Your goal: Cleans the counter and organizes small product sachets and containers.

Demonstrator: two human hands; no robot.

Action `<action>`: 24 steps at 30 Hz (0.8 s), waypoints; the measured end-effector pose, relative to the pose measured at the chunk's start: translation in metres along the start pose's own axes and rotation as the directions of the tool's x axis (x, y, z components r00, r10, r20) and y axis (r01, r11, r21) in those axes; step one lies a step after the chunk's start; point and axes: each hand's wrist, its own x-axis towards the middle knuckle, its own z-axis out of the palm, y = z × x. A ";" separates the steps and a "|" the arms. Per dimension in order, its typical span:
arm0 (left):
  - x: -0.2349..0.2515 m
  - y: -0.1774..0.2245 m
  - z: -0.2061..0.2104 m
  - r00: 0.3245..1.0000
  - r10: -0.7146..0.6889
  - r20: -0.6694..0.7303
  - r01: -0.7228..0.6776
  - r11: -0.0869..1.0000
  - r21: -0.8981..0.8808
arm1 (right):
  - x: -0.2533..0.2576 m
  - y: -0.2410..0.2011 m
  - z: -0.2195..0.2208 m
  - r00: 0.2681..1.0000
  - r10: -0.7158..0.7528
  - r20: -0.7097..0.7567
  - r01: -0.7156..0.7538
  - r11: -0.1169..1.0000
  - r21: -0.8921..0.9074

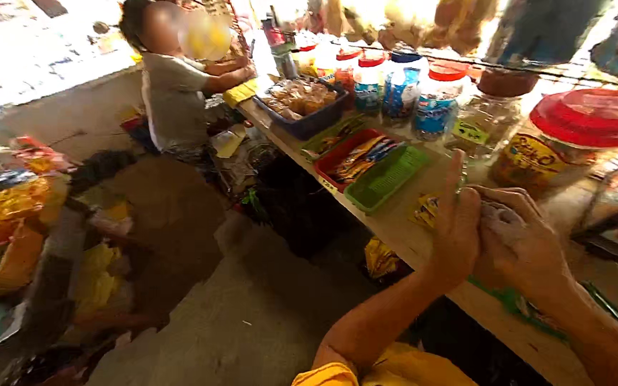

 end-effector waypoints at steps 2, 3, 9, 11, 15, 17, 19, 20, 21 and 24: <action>-0.008 -0.008 0.004 0.999 0.023 -0.023 -0.023 1.000 0.014 | 0.001 0.005 0.000 0.999 0.041 0.004 -0.041 0.999 -0.006; -0.014 -0.012 0.006 0.999 0.033 -0.010 -0.033 0.999 0.018 | 0.001 0.009 -0.001 0.998 0.059 0.001 -0.059 0.998 -0.001; -0.024 -0.026 0.004 0.999 0.029 0.022 -0.030 0.998 0.054 | 0.005 0.012 0.000 0.990 0.144 0.001 -0.144 0.990 0.007; -0.013 -0.026 -0.007 0.999 -0.010 0.040 0.008 0.999 0.054 | -0.001 0.010 0.008 0.993 0.112 0.029 -0.112 0.994 -0.017; -0.006 -0.025 -0.012 0.998 -0.065 -0.016 0.065 0.997 -0.031 | -0.003 0.012 0.014 0.997 0.053 0.056 -0.051 0.998 -0.032; -0.015 -0.025 -0.008 0.998 -0.055 0.019 0.057 0.995 -0.077 | 0.001 0.014 0.006 0.994 0.091 0.052 -0.090 0.996 -0.021; -0.025 -0.026 -0.003 0.996 -0.076 0.045 0.080 0.992 -0.098 | 0.006 0.016 -0.001 0.988 0.156 0.018 -0.156 0.988 0.009; -0.027 -0.027 -0.002 0.995 -0.080 0.055 0.085 0.991 -0.100 | 0.007 0.016 -0.001 0.984 0.178 0.005 -0.178 0.984 0.014; -0.026 -0.027 -0.004 0.994 -0.091 0.061 0.096 0.991 -0.091 | 0.006 0.017 0.001 0.985 0.174 -0.004 -0.174 0.985 0.001; -0.008 -0.028 -0.018 0.992 -0.107 0.061 0.109 0.994 -0.028 | -0.003 0.013 0.015 0.996 0.080 0.044 -0.077 0.995 -0.065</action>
